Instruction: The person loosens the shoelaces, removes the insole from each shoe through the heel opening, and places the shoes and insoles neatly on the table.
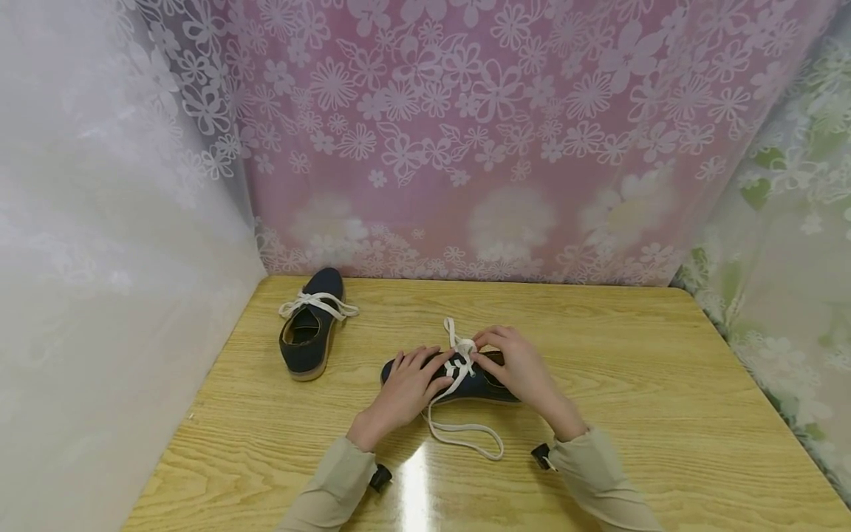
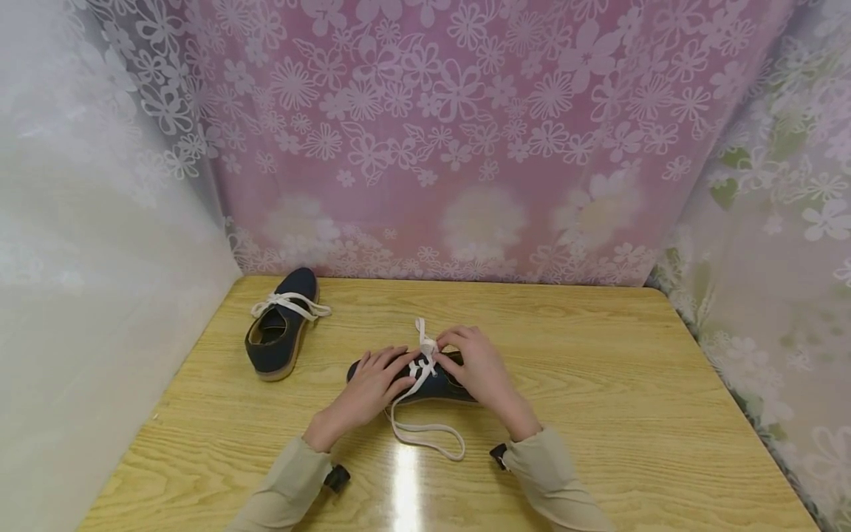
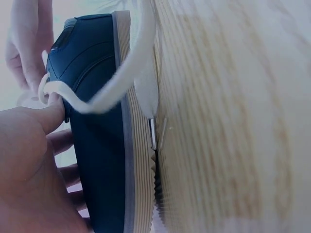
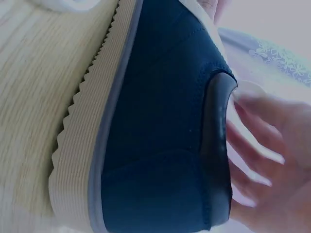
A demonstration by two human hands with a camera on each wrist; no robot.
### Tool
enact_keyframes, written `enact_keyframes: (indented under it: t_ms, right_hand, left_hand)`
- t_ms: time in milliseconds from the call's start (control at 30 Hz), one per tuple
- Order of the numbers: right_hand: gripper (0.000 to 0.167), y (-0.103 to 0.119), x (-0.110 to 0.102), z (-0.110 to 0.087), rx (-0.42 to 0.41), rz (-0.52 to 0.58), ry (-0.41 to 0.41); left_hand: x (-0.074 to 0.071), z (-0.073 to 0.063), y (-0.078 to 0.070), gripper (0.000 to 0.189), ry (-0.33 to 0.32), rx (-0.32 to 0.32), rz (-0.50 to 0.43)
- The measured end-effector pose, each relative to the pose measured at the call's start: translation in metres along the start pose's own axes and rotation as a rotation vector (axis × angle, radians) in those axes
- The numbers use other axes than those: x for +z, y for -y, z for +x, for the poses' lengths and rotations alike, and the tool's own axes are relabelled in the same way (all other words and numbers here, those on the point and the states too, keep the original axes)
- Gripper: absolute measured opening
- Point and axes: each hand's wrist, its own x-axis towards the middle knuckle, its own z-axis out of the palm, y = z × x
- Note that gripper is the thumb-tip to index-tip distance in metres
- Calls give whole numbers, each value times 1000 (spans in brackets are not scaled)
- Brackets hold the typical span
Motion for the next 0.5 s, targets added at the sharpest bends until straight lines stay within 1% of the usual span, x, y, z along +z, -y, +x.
enact_keyframes:
  t_ms: [133,167,200,233,267,333,433,467,500]
  right_hand:
    - [15,-4,-5,2,31,-28,-211]
    - [16,-6,-7,2,39,-40,-244]
    - [16,-7,-9,2,51,-43,-254]
    - [15,-8,-11,2,63,-50,-244]
    - [14,-9,-11,2,73,-54,-213]
    - [15,-9,-12,2,98,-69,-95]
    - [34,-8,-10,-1,138,-107,100]
    - [40,-7,-10,-2,154,-108,148]
    - [46,-7,-9,-3,167,-108,180]
  left_hand:
    - [0,1,0,54,7,-4,-6]
    - [0,1,0,54,7,-2,-7]
    - [1,1,1,54,8,-2,-7]
    - [1,1,1,54,7,-1,-5]
    - [1,1,1,54,6,0,-6]
    - [1,1,2,54,1,5,-5]
    - [1,1,2,54,0,6,-2]
    - [1,1,2,54,1,6,-1]
    - [0,1,1,54,1,6,1]
